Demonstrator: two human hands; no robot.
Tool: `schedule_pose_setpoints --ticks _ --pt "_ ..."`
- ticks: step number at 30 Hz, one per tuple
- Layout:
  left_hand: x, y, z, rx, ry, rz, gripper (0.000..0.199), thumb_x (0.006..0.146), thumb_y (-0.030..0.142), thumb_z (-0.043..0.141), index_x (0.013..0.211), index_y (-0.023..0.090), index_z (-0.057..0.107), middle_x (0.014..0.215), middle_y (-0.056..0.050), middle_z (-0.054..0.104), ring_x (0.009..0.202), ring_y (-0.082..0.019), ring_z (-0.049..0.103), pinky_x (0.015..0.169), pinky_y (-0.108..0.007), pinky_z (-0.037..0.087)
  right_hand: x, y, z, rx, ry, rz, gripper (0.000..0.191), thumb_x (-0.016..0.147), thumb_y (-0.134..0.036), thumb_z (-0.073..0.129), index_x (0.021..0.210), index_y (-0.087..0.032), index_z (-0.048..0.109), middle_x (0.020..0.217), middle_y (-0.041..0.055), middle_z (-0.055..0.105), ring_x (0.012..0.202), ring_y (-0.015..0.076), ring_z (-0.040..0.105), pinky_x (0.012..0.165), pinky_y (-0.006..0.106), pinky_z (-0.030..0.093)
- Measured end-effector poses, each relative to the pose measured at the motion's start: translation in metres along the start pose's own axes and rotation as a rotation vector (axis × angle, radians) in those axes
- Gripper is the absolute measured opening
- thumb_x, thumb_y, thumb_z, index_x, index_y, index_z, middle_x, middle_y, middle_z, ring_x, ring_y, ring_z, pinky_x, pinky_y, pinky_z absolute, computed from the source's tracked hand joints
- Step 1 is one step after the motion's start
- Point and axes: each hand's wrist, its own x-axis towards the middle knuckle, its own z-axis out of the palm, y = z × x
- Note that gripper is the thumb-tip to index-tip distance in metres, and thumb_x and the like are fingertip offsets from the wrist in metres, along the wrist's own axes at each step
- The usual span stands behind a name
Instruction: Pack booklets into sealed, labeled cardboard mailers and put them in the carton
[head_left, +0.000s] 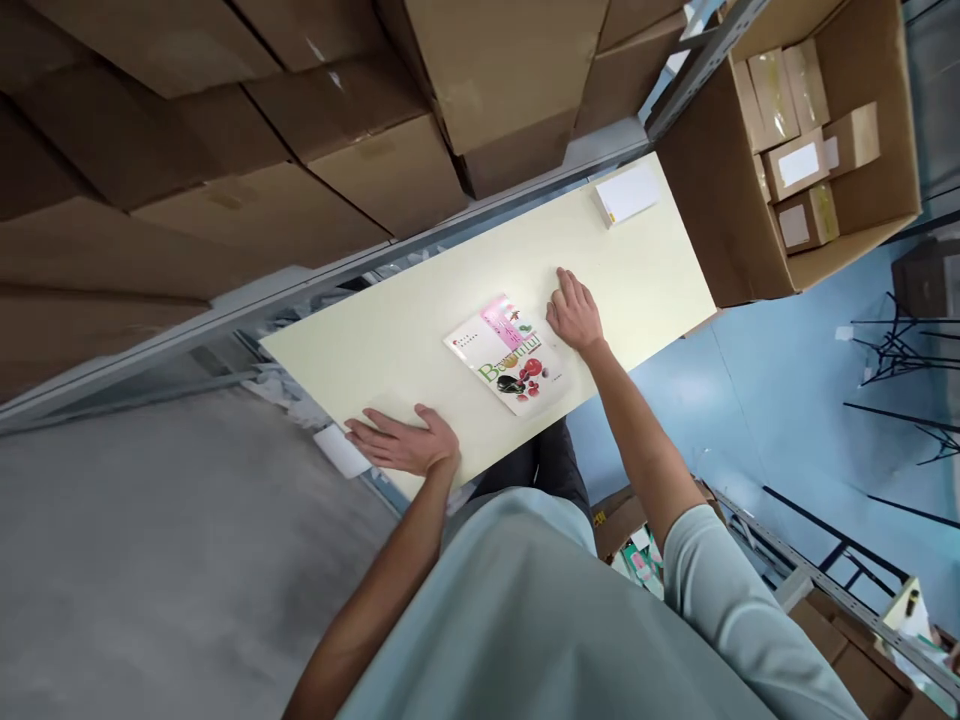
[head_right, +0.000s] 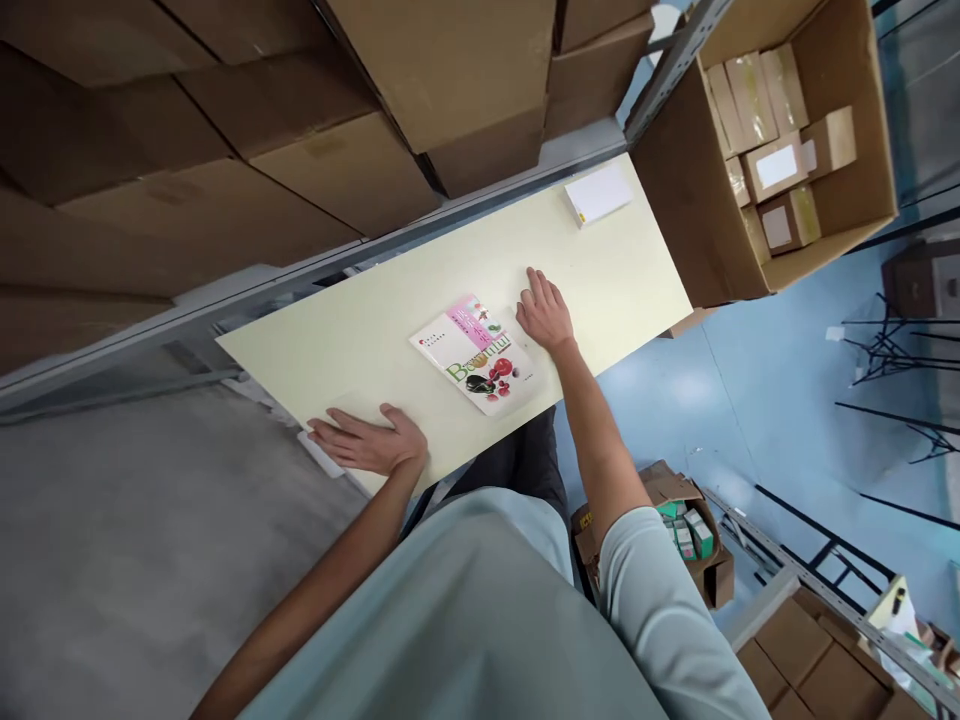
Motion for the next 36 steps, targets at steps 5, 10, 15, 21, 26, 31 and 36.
schedule_pose_setpoints --ticks 5,10,15,21,26,31,36 --pt "-0.003 -0.002 0.001 -0.012 0.031 0.034 0.081 0.106 0.056 0.045 0.170 0.009 0.032 0.179 -0.026 0.025 0.169 -0.041 0.018 0.137 -0.060 0.017 -0.011 -0.011 -0.001 0.041 0.071 0.052 0.043 0.118 -0.036 0.025 0.131 -0.010 0.057 0.170 0.0276 0.042 0.165 0.0338 0.032 0.133 0.065 0.033" --pt "-0.007 -0.002 0.001 -0.040 0.046 0.044 0.081 0.106 0.058 0.043 0.170 0.008 0.034 0.179 -0.027 0.025 0.168 -0.042 0.020 0.136 -0.060 0.018 -0.045 -0.034 0.001 0.094 0.176 0.092 0.041 0.119 -0.036 0.027 0.130 -0.012 0.059 0.167 0.0251 0.047 0.161 0.0325 0.038 0.132 0.061 0.035" --pt "-0.008 -0.006 0.004 -0.110 0.019 0.053 0.083 0.106 0.056 0.045 0.171 0.007 0.027 0.180 -0.029 0.018 0.170 -0.044 0.012 0.136 -0.065 0.011 -0.102 -0.075 0.017 0.139 0.267 0.197 0.039 0.119 -0.033 0.029 0.128 -0.012 0.061 0.164 0.0255 0.049 0.158 0.0330 0.041 0.130 0.058 0.038" --pt "-0.012 -0.008 0.001 -0.172 0.049 0.060 0.079 0.105 0.051 0.046 0.169 0.006 0.033 0.179 -0.030 0.023 0.169 -0.043 0.018 0.136 -0.064 0.013 -0.184 -0.142 0.043 0.216 0.379 0.318 0.029 0.114 -0.026 0.042 0.131 -0.015 0.063 0.161 0.0216 0.055 0.155 0.0318 0.045 0.128 0.055 0.041" --pt "-0.014 -0.012 -0.009 -0.259 0.034 0.058 0.081 0.098 0.034 0.056 0.169 0.002 0.031 0.179 -0.028 0.025 0.169 -0.040 0.020 0.138 -0.055 0.014 -0.252 -0.185 0.064 0.265 0.408 0.396 0.026 0.111 -0.020 0.048 0.131 -0.014 0.064 0.157 0.0222 0.057 0.151 0.0317 0.050 0.125 0.051 0.043" --pt "-0.013 -0.015 -0.023 -0.310 -0.025 0.080 0.085 0.093 0.032 0.062 0.163 -0.005 0.030 0.175 -0.036 0.026 0.169 -0.041 0.018 0.138 -0.056 0.014 -0.304 -0.199 0.088 0.373 0.464 0.493 0.024 0.108 -0.018 0.049 0.126 -0.016 0.066 0.151 0.0208 0.062 0.143 0.0326 0.057 0.120 0.050 0.046" --pt "-0.012 -0.019 -0.050 -0.369 -0.118 0.110 0.079 0.085 0.029 0.065 0.156 0.002 0.042 0.176 -0.034 0.026 0.169 -0.045 0.018 0.133 -0.069 0.021 -0.323 -0.208 0.115 0.457 0.542 0.578 0.026 0.104 -0.018 0.045 0.118 -0.016 0.066 0.133 0.0196 0.071 0.129 0.0332 0.066 0.113 0.048 0.053"
